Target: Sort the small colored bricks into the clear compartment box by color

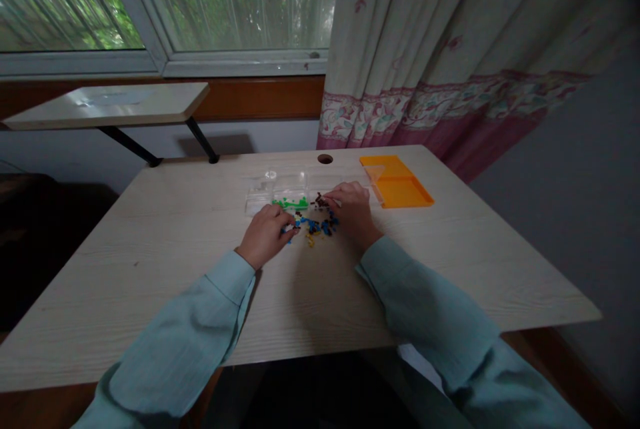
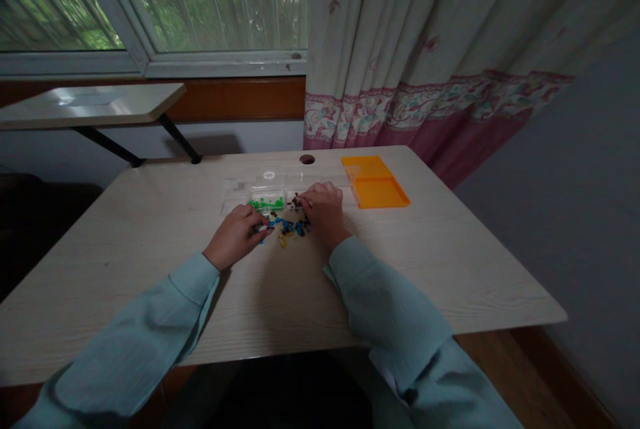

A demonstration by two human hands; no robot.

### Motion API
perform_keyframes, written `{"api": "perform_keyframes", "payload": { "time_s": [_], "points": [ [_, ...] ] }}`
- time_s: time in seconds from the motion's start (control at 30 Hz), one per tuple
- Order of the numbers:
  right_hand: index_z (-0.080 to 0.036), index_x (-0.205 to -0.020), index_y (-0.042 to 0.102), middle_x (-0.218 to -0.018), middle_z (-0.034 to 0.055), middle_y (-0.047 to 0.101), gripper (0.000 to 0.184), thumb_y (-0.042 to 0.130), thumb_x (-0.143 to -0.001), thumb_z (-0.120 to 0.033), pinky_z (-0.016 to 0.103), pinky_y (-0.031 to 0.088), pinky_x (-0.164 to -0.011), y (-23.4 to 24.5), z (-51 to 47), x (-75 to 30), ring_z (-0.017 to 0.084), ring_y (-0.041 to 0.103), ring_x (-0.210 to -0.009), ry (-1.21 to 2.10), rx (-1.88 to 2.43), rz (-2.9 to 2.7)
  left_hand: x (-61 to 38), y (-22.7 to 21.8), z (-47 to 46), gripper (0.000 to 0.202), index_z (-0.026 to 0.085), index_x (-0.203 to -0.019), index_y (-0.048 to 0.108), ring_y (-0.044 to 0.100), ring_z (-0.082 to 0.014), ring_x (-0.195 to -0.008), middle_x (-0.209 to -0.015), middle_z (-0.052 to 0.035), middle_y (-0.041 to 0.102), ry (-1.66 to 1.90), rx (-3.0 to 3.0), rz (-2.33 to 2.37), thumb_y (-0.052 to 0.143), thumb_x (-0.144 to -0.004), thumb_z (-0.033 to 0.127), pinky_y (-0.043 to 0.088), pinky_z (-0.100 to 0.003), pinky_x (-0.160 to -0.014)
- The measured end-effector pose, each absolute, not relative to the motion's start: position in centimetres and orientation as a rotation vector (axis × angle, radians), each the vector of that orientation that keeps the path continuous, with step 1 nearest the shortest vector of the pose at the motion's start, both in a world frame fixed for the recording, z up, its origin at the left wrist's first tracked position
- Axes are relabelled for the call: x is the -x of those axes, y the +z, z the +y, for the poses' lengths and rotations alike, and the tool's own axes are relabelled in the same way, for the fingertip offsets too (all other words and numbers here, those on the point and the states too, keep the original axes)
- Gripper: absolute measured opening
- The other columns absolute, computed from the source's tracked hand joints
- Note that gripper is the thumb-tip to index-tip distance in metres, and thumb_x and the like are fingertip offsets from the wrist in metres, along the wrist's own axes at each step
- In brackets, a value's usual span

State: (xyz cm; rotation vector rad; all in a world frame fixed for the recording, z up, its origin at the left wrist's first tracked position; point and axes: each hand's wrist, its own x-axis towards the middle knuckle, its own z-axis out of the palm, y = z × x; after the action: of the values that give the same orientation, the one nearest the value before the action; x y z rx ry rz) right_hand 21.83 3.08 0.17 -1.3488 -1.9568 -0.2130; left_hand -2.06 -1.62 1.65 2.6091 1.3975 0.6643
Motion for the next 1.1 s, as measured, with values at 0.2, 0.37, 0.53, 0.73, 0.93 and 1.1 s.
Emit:
{"api": "perform_keyframes", "payload": {
  "time_s": [0.2,0.37,0.53,0.73,0.93,1.1],
  "points": [
    [-0.023,-0.087,0.074,-0.088,0.0057,0.068,0.021,0.057,-0.093,-0.034,0.038,0.03,-0.077,0.4,3.0,-21.7,0.023,0.049,-0.09,-0.179,1.385,-1.959,2.0,1.6,-1.6,0.009,0.02,-0.091,0.067,0.052,-0.0238,-0.092,-0.09,-0.0073,0.057,0.656,-2.588,1.385,0.06,-0.088,0.025,0.043,-0.037,-0.081],
    [-0.024,-0.086,0.074,-0.087,0.0049,0.068,0.026,0.053,-0.095,-0.036,0.037,0.03,-0.077,0.9,2.7,-21.5,0.022,0.05,-0.088,-0.171,1.35,-1.927,1.8,1.7,-1.6,0.015,0.019,-0.087,0.067,0.053,-0.0236,-0.09,-0.089,-0.0081,0.058,0.645,-2.586,1.399,0.055,-0.092,0.026,0.043,-0.037,-0.081],
    [-0.024,-0.087,0.073,-0.086,0.0041,0.069,0.027,0.052,-0.095,-0.038,0.036,0.032,-0.078,1.5,2.3,-21.1,0.021,0.052,-0.088,-0.1,1.268,-1.964,1.7,1.6,-1.5,0.018,0.017,-0.083,0.063,0.053,-0.0217,-0.088,-0.086,-0.0072,0.059,0.816,-2.465,1.389,0.051,-0.094,0.027,0.043,-0.035,-0.081],
    [-0.026,-0.091,0.074,-0.09,0.0033,0.07,0.021,0.057,-0.093,-0.038,0.037,0.033,-0.083,2.2,1.0,-19.9,0.02,0.055,-0.092,-0.001,1.108,-2.097,2.0,1.8,-1.1,0.024,0.018,-0.082,0.061,0.053,-0.0179,-0.081,-0.081,-0.0041,0.057,1.054,-2.191,1.398,0.048,-0.096,0.032,0.044,-0.031,-0.076],
    [-0.028,-0.102,0.073,-0.096,0.0032,0.071,0.019,0.061,-0.09,-0.037,0.037,0.034,-0.089,1.9,-0.2,-18.6,0.02,0.056,-0.095,0.025,1.001,-2.165,2.0,2.0,-1.1,0.024,0.018,-0.08,0.06,0.053,-0.0163,-0.08,-0.08,-0.0026,0.055,1.101,-2.023,1.419,0.049,-0.094,0.033,0.044,-0.029,-0.074],
    [-0.029,-0.103,0.074,-0.096,0.0034,0.071,0.021,0.064,-0.089,-0.039,0.038,0.035,-0.091,1.8,-0.4,-18.3,0.02,0.058,-0.096,0.017,0.995,-2.167,1.7,1.8,-1.2,0.026,0.018,-0.078,0.059,0.053,-0.016,-0.078,-0.078,-0.0019,0.054,1.125,-1.975,1.376,0.049,-0.095,0.035,0.043,-0.028,-0.072]
  ]
}}
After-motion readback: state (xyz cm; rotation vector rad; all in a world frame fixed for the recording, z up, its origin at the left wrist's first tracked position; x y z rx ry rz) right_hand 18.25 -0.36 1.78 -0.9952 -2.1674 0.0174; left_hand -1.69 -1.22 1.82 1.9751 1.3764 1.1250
